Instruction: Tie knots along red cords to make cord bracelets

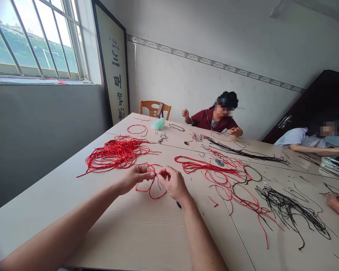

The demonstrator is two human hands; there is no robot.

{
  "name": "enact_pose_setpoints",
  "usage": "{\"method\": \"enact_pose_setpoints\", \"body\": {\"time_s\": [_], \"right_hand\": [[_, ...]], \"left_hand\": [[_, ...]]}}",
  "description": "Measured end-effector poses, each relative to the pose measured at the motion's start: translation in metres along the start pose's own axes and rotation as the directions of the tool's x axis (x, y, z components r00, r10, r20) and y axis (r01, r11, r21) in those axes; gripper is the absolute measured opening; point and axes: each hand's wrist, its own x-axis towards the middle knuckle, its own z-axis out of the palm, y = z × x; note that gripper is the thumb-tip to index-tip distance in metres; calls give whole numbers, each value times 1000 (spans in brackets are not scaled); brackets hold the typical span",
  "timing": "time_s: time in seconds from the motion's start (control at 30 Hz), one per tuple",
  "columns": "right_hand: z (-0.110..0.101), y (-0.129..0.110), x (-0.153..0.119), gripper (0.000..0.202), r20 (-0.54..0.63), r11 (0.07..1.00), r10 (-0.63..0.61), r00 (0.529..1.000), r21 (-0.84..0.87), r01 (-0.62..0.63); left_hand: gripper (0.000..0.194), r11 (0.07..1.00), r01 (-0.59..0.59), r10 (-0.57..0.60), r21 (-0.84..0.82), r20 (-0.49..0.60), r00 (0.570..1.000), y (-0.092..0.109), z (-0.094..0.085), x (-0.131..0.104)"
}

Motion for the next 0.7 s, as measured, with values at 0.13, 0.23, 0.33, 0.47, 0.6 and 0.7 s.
{"method": "enact_pose_setpoints", "body": {"time_s": [0.13,0.23,0.33,0.47,0.6,0.7], "right_hand": [[0,-2,-1,14,-38,998,-65,997,-8,65],[1,-1,-1,15,-52,998,-67,996,-2,67],[3,0,-1,17,-50,998,-52,997,23,53],[5,0,-1,19,-36,996,-28,999,80,31],[7,3,1,23,-55,992,20,998,128,-13],[9,8,3,26,-73,979,78,994,192,-63]], "left_hand": [[25,986,121,-117,-118,38,992,2,-1,-2],[23,983,117,-113,-139,39,993,2,1,-2],[24,994,84,-84,-65,3,996,1,3,-2],[26,1000,16,-16,2,-15,1000,0,4,-1],[30,998,-53,53,19,-26,998,-3,5,1],[31,979,-113,130,169,-97,987,-5,6,3]]}}
